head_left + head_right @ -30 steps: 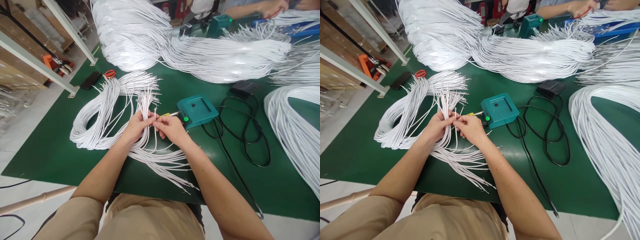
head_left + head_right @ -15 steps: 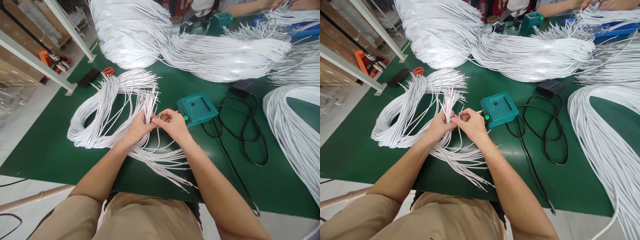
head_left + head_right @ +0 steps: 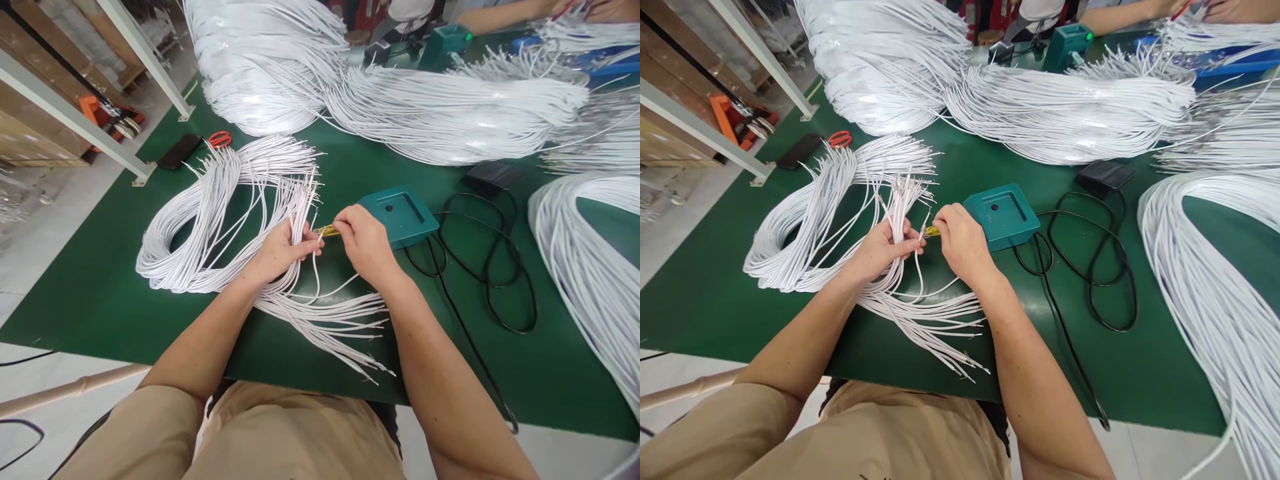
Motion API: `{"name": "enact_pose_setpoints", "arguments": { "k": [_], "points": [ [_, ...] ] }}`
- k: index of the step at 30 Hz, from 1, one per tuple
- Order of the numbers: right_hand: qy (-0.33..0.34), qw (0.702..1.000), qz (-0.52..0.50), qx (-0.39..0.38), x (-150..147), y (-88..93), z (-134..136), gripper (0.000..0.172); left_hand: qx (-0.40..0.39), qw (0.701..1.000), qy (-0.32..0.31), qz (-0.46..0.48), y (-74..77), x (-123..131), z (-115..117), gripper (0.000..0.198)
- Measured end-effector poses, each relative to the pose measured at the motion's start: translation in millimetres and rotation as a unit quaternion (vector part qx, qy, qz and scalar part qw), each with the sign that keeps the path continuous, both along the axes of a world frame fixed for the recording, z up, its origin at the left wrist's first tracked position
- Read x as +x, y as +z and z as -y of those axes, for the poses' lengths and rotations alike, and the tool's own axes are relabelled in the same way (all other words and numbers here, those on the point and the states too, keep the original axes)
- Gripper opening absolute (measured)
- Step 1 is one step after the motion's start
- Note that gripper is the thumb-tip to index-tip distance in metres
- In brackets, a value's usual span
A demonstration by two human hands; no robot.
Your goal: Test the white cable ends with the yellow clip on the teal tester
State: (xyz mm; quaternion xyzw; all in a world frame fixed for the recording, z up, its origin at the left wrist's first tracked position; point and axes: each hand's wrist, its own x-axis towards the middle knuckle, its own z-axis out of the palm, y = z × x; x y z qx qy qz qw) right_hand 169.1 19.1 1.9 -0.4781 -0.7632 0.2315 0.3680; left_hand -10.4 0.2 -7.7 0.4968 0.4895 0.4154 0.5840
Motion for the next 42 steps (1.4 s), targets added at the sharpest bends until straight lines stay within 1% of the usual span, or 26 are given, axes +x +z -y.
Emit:
{"name": "enact_pose_setpoints", "arguments": {
  "k": [1,2,3,5,7,8,11,14,16,18,20,22,24,27,31,33,35,39,40,41,42],
  "points": [
    [-0.021,0.999,-0.024,-0.005,0.1,0.8,0.3,0.016,-0.002,1.0,0.002,0.001,0.1,0.0,-0.1,0.04],
    [-0.038,0.998,-0.052,-0.027,-0.1,1.8,0.9,0.017,-0.002,1.0,0.003,0.0,0.2,0.0,-0.2,0.04],
    [-0.046,0.994,-0.077,-0.065,-0.6,2.9,1.8,0.02,0.001,1.0,0.003,-0.002,0.2,0.1,-0.3,0.039],
    [-0.032,0.981,-0.101,-0.162,-2.3,4.4,3.5,0.026,0.01,1.0,0.005,-0.009,0.1,0.1,-0.5,0.039],
    [-0.009,0.97,-0.094,-0.222,-5.0,3.7,4.9,0.029,0.024,0.999,0.007,-0.021,-0.2,-0.3,-0.7,0.038],
    [-0.004,0.969,-0.088,-0.229,-6.7,2.4,5.3,0.029,0.031,0.999,0.01,-0.032,-0.4,-0.6,-0.9,0.037],
    [-0.012,0.974,-0.095,-0.204,-12.5,-2.7,6.4,0.03,0.045,0.996,0.02,-0.071,-1.0,-1.6,-1.3,0.035],
    [-0.009,0.974,-0.123,-0.192,-16.8,-5.2,8.1,0.023,0.046,0.994,0.019,-0.094,-1.5,-1.8,-1.7,0.035],
    [-0.015,0.977,-0.12,-0.176,-17.9,-4.5,9.3,0.019,0.045,0.994,0.013,-0.098,-1.5,-1.5,-1.6,0.037],
    [-0.036,0.982,-0.101,-0.157,-17.7,-2.7,9.9,0.025,0.045,0.994,0.01,-0.101,-0.9,-1.1,-1.3,0.038],
    [-0.055,0.979,-0.106,-0.162,-16.7,-0.7,9.6,0.036,0.048,0.993,0.013,-0.105,0.0,-1.0,-0.9,0.038],
    [-0.06,0.967,-0.141,-0.201,-15.6,0.7,8.6,0.045,0.05,0.992,0.017,-0.11,0.6,-1.1,-0.6,0.038],
    [-0.047,0.95,-0.169,-0.258,-15.1,0.7,7.6,0.045,0.051,0.992,0.022,-0.117,0.3,-1.4,-0.5,0.038],
    [-0.03,0.929,-0.198,-0.311,-16.4,-2.3,6.5,0.035,0.06,0.989,0.03,-0.132,-2.2,-1.8,-0.9,0.037],
    [-0.017,0.905,-0.292,-0.308,-19.0,-8.7,5.0,0.02,0.06,0.989,0.029,-0.131,-5.2,-1.7,-1.2,0.037],
    [-0.007,0.891,-0.328,-0.314,-19.3,-10.2,4.4,0.015,0.056,0.99,0.024,-0.124,-4.6,-1.3,-0.9,0.038],
    [0.001,0.867,-0.364,-0.34,-19.3,-10.2,4.1,0.015,0.051,0.992,0.023,-0.113,-2.9,-0.6,-0.4,0.038],
    [0.033,0.794,-0.436,-0.421,-19.5,-9.2,4.6,0.02,0.038,0.996,0.027,-0.081,-1.0,0.6,0.0,0.038],
    [0.037,0.787,-0.442,-0.43,-19.7,-9.1,4.9,0.02,0.036,0.996,0.026,-0.072,-1.4,0.7,-0.1,0.038],
    [0.036,0.788,-0.441,-0.428,-20.1,-9.0,5.1,0.019,0.035,0.997,0.024,-0.064,-2.1,0.7,-0.1,0.038],
    [0.033,0.799,-0.434,-0.416,-20.4,-8.7,5.4,0.017,0.034,0.998,0.02,-0.056,-2.8,0.6,-0.2,0.037]
  ]
}}
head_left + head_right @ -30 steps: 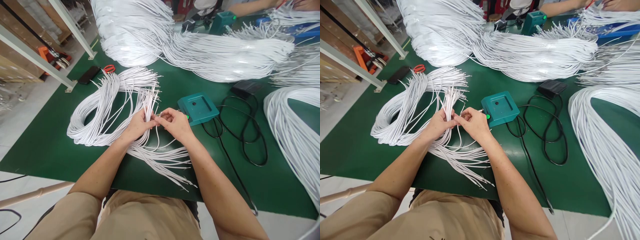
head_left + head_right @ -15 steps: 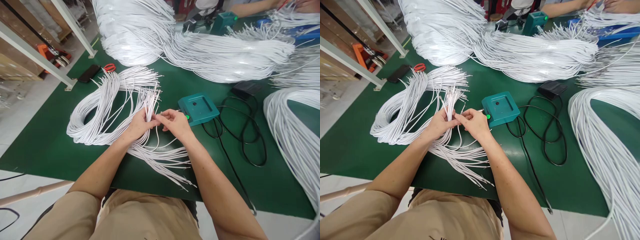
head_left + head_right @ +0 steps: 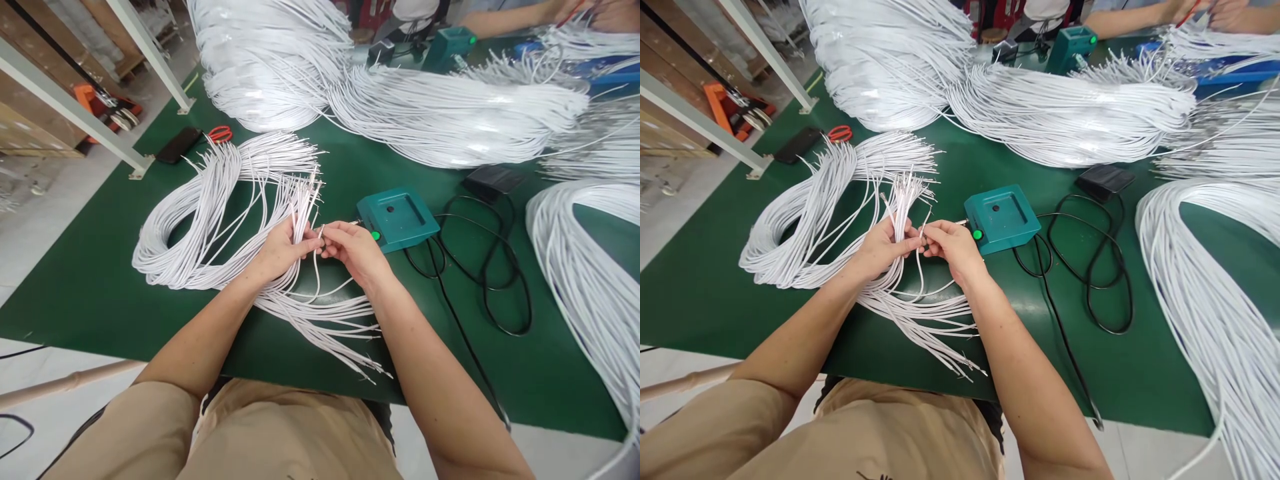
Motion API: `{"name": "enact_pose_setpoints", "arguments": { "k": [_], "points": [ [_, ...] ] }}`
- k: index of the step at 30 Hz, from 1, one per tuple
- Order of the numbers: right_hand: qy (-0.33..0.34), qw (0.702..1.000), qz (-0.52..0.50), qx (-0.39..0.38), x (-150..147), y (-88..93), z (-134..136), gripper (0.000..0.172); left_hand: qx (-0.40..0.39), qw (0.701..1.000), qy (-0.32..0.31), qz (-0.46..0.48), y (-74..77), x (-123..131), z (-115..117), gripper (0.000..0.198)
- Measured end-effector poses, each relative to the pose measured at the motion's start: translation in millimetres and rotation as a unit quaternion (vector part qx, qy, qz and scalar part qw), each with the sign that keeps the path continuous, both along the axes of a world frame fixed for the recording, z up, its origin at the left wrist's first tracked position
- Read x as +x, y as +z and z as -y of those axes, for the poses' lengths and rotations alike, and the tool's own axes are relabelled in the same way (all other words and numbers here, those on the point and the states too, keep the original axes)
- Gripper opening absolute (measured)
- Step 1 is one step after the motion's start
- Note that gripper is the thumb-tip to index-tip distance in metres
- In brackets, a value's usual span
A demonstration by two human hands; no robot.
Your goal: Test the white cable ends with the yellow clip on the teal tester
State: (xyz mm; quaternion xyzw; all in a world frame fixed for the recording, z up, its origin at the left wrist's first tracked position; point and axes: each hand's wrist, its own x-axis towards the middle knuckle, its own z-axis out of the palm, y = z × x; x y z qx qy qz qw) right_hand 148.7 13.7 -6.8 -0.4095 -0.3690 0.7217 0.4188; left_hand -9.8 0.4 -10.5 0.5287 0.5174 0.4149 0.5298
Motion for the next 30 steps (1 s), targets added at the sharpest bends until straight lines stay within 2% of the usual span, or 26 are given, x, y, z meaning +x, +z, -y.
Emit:
{"name": "enact_pose_setpoints", "arguments": {
  "k": [4,6,9,12,20,23,26,28,30],
  "points": [
    [-0.008,0.992,0.065,0.11,0.7,3.2,0.5,0.029,-0.001,0.999,-0.027,0.016,-1.7,0.0,-0.1,0.033],
    [0.004,0.985,0.097,0.145,2.7,5.7,0.2,0.023,-0.004,0.999,-0.042,0.023,-1.6,-0.1,0.0,0.032],
    [0.003,0.98,0.132,0.151,6.4,9.3,-0.3,0.014,-0.013,0.997,-0.064,0.031,-0.7,-1.4,0.0,0.031],
    [-0.008,0.978,0.15,0.146,8.0,11.1,-0.3,0.015,-0.012,0.997,-0.072,0.027,1.4,-3.4,0.0,0.028],
    [-0.015,0.972,0.167,0.164,5.9,1.4,-3.3,0.015,0.012,0.999,-0.048,-0.012,6.6,-4.5,0.4,0.025],
    [0.004,0.984,0.132,0.123,7.5,1.6,-3.6,0.015,0.021,0.999,-0.025,-0.042,8.4,-2.5,1.1,0.023],
    [0.037,0.998,0.036,0.027,7.4,2.9,-3.0,0.014,0.033,0.998,-0.008,-0.057,10.7,0.0,2.0,0.022],
    [0.068,0.997,-0.021,-0.032,6.4,3.1,-2.6,0.014,0.042,0.997,-0.002,-0.064,11.2,1.1,2.1,0.021],
    [0.092,0.993,-0.029,-0.062,5.6,3.2,-2.3,0.012,0.044,0.997,-0.003,-0.069,10.3,1.2,1.6,0.021]
  ]
}}
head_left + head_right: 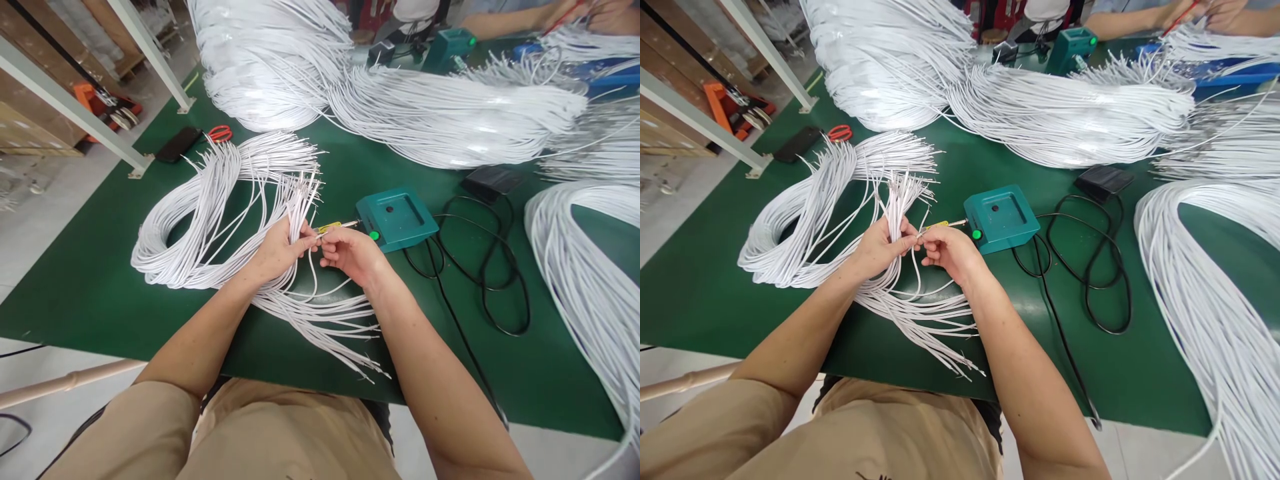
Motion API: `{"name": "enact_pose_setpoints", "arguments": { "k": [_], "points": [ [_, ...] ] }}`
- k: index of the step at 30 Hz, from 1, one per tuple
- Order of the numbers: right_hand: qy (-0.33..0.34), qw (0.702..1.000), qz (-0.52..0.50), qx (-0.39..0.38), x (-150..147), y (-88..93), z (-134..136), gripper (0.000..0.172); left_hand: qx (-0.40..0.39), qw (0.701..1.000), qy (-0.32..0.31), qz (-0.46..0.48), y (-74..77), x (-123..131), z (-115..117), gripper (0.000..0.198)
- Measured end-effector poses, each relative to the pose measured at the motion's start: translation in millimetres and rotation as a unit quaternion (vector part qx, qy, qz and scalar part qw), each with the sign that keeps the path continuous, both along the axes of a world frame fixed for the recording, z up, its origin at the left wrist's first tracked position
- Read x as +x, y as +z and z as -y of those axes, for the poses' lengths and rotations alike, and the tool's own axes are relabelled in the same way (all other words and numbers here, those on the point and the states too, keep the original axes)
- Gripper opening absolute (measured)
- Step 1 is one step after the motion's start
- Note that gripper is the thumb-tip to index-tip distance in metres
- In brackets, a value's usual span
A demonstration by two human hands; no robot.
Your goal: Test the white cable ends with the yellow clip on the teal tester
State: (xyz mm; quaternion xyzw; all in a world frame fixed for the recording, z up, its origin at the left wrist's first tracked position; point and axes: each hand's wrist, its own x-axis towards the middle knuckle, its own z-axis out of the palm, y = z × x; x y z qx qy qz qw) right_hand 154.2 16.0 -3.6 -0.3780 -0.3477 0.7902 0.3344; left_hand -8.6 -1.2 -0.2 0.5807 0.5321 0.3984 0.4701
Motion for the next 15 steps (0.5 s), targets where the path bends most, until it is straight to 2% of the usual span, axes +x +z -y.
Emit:
{"name": "enact_pose_setpoints", "arguments": {
  "k": [3,5,7,12,15],
  "points": [
    [-0.041,0.997,0.062,0.027,-0.2,1.7,0.5,0.013,-0.012,1.0,-0.007,0.015,-3.9,-1.2,-1.4,0.022],
    [-0.09,0.988,0.096,0.084,-0.2,3.8,1.2,0.024,-0.017,0.999,-0.01,0.035,-7.1,-2.2,-2.3,0.024],
    [-0.098,0.977,0.121,0.144,-0.6,5.4,2.2,0.031,-0.015,0.999,-0.012,0.05,-9.6,-3.0,-2.7,0.026],
    [-0.08,0.953,0.184,0.226,-2.3,1.1,2.3,0.017,-0.027,0.996,-0.028,0.086,-10.8,-4.4,-2.4,0.027],
    [-0.094,0.94,0.224,0.238,-2.3,-4.4,0.2,0.013,-0.062,0.989,-0.042,0.124,-10.3,-5.6,-2.2,0.044]
  ]
}}
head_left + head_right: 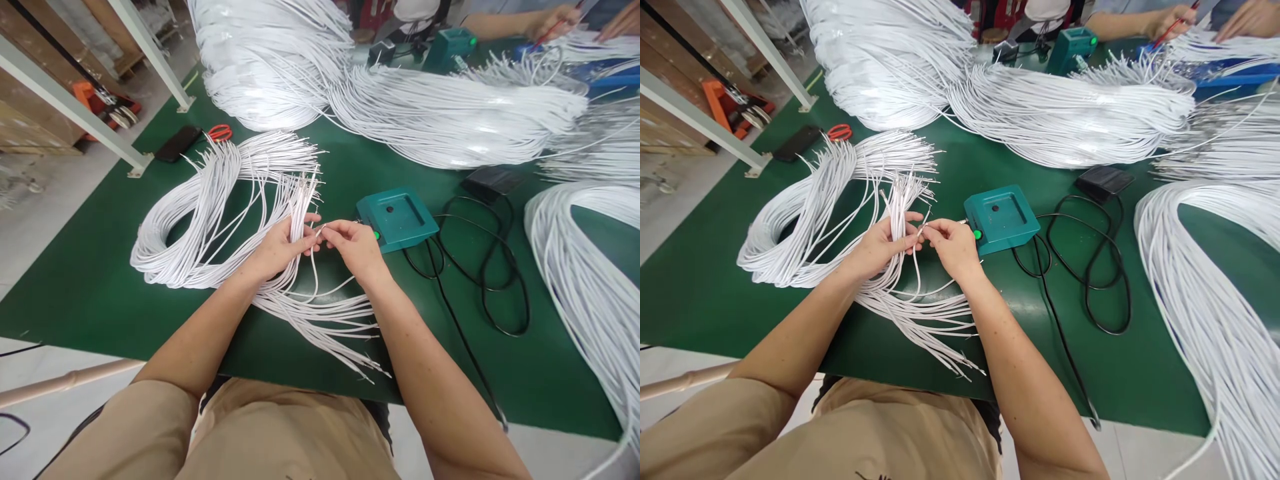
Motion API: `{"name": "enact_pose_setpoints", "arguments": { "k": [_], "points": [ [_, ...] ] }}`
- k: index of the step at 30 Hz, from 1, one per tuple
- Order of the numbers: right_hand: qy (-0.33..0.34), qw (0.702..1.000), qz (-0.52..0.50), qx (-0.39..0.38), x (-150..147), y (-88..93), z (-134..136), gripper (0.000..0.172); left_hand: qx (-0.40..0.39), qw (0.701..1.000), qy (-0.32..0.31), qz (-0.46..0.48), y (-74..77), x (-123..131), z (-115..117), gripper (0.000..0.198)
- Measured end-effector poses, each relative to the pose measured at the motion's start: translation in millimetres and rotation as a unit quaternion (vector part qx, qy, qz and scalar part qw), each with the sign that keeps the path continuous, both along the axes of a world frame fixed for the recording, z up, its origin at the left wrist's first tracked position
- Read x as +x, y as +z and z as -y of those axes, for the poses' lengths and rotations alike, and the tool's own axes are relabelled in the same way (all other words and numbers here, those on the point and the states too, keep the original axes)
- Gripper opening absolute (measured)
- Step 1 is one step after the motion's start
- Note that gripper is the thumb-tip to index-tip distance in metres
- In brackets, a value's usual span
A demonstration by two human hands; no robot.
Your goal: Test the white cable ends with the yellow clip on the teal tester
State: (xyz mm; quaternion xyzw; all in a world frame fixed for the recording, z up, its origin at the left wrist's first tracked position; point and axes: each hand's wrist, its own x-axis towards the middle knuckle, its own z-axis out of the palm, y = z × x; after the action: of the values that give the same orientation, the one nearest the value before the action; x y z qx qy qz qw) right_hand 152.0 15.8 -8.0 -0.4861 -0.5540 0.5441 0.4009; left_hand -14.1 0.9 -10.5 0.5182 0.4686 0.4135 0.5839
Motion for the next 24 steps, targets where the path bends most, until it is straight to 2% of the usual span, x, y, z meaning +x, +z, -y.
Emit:
{"name": "enact_pose_setpoints", "arguments": {
  "k": [3,6,8,12,14,18,21,24],
  "points": [
    [-0.018,0.995,0.083,0.048,-1.0,-3.9,0.6,0.014,-0.039,0.999,-0.024,0.027,-0.1,-1.2,0.0,0.056],
    [-0.041,0.966,0.21,0.143,-4.5,-5.8,5.7,0.017,-0.068,0.996,-0.035,0.051,-0.4,-1.3,-0.5,0.053],
    [-0.047,0.926,0.301,0.225,-7.3,-6.3,9.6,0.022,-0.084,0.994,-0.025,0.071,-0.6,-1.0,-1.1,0.048],
    [0.014,0.807,0.449,0.383,-8.0,-4.6,10.9,0.033,-0.099,0.99,-0.004,0.101,-2.7,-1.5,-3.5,0.048],
    [0.047,0.779,0.48,0.4,-4.2,-2.5,6.5,0.031,-0.089,0.992,0.002,0.087,-5.1,-2.6,-5.3,0.048],
    [0.053,0.76,0.521,0.385,8.3,2.3,-10.4,0.022,-0.063,0.997,0.022,0.038,-11.2,-4.9,-8.5,0.047],
    [0.106,0.733,0.566,0.362,15.2,5.0,-23.8,0.022,-0.056,0.998,0.033,0.024,-16.3,-5.8,-9.9,0.044],
    [0.135,0.72,0.585,0.347,17.0,7.8,-31.6,0.021,-0.04,0.998,0.037,0.011,-21.8,-6.6,-10.9,0.043]
  ]
}}
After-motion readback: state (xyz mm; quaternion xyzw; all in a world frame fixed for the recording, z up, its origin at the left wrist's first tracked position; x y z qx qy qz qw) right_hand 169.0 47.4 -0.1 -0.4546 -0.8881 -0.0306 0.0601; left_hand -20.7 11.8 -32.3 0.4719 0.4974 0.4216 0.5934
